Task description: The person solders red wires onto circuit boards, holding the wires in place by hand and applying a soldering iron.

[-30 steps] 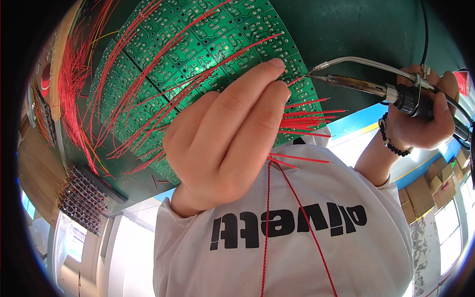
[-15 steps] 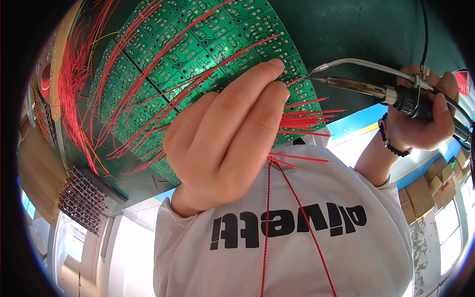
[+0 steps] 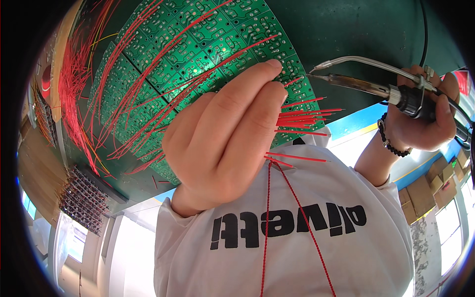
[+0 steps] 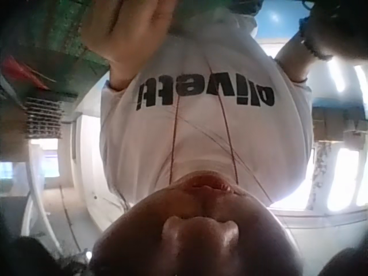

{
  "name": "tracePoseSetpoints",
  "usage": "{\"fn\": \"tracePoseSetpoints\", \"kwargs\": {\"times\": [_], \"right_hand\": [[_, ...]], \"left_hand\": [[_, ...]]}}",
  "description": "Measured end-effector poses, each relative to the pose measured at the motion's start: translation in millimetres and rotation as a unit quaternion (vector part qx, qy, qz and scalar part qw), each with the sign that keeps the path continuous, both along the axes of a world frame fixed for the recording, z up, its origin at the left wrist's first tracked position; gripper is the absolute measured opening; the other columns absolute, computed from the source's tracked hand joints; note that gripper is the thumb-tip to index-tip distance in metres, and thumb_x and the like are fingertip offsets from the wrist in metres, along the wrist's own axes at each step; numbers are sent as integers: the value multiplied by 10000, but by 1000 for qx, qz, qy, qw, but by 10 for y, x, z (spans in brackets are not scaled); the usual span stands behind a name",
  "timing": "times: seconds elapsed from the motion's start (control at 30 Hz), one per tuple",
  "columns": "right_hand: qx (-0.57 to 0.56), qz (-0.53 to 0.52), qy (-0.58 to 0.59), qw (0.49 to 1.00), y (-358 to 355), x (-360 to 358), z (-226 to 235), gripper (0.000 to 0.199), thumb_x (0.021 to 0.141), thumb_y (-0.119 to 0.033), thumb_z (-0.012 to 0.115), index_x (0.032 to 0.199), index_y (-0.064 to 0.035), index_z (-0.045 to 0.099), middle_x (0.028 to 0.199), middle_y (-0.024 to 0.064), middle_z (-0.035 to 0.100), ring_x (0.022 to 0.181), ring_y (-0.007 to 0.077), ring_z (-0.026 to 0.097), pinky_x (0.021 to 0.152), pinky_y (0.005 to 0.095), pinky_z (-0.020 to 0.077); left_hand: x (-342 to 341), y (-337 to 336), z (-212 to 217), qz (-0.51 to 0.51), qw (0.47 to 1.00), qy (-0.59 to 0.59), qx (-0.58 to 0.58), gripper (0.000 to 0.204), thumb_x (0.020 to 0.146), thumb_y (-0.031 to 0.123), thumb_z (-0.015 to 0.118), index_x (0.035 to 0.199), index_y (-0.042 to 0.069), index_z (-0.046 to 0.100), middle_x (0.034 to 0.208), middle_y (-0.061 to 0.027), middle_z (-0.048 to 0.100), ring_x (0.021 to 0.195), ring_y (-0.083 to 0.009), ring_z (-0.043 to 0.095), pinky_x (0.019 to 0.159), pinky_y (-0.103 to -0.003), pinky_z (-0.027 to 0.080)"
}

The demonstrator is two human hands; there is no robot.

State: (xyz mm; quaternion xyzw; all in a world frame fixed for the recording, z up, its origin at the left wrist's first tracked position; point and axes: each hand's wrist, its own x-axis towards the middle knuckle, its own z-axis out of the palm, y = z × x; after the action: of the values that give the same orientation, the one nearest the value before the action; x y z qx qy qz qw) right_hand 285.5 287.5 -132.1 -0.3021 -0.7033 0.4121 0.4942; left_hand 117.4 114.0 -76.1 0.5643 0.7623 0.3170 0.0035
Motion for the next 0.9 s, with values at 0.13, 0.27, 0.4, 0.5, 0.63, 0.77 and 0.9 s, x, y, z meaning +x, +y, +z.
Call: {"fn": "tracePoseSetpoints", "kwargs": {"times": [0.13, 0.27, 0.4, 0.5, 0.63, 0.77, 0.9], "right_hand": [[2, -7, -10, 1000, -23, -30, -19, 164, 731, -126, 404, 813, 17, 401, 685, 184, 524, 535, 199, 505, 446, 232, 427], [6, -13, -21, 1000, -20, -28, -10, 168, 730, -135, 398, 799, 18, 402, 685, 184, 522, 533, 199, 505, 446, 232, 430], [10, -18, -30, 999, -27, -48, 5, 173, 730, -145, 393, 785, 19, 403, 685, 184, 520, 531, 199, 505, 447, 233, 434], [14, -23, -33, 999, -6, -54, 18, 178, 730, -152, 389, 775, 19, 403, 685, 183, 518, 529, 200, 505, 447, 234, 436], [25, -34, -31, 999, 36, -84, 55, 186, 729, -162, 383, 761, 20, 404, 685, 183, 516, 527, 200, 506, 447, 235, 440], [74, -46, -52, 995, 12, -122, 163, 164, 739, -145, 379, 733, 17, 397, 659, 149, 471, 492, 169, 455, 429, 227, 418], [155, 34, 7, 987, 161, -10, -15, 118, 705, 1, 446, 820, -27, 440, 704, 99, 440, 501, 140, 402, 444, 219, 358]], "left_hand": [[4, -3, 7, 0, 1000, -3, -2, 147, 648, -21, 690, 782, -16, 631, 816, -102, 643, 689, -180, 618, 616, -236, 507], [-5, -4, 20, -2, 1000, -4, -9, 149, 644, -18, 693, 779, -13, 632, 815, -101, 644, 689, -181, 618, 618, -238, 504], [4, 1, 16, 1, 1000, 0, -5, 148, 640, -15, 695, 775, -10, 633, 812, -103, 644, 690, -183, 619, 616, -238, 503], [4, 0, 10, 1, 1000, -8, 6, 146, 644, -18, 688, 777, -15, 628, 815, -104, 643, 690, -184, 619, 609, -240, 502], [-1, -6, 59, -6, 1000, -30, 4, 123, 666, -40, 654, 783, -21, 622, 822, -115, 639, 701, -192, 619, 606, -240, 500], [-70, 4, -32, -26, 997, -1, 79, 155, 647, -10, 622, 800, -21, 600, 844, -113, 624, 622, -200, 568, 531, -241, 457], [-69, -92, 132, 15, 985, -46, 167, 109, 711, 30, 595, 814, -5, 588, 808, -108, 610, 545, -175, 508, 465, -243, 405]]}}
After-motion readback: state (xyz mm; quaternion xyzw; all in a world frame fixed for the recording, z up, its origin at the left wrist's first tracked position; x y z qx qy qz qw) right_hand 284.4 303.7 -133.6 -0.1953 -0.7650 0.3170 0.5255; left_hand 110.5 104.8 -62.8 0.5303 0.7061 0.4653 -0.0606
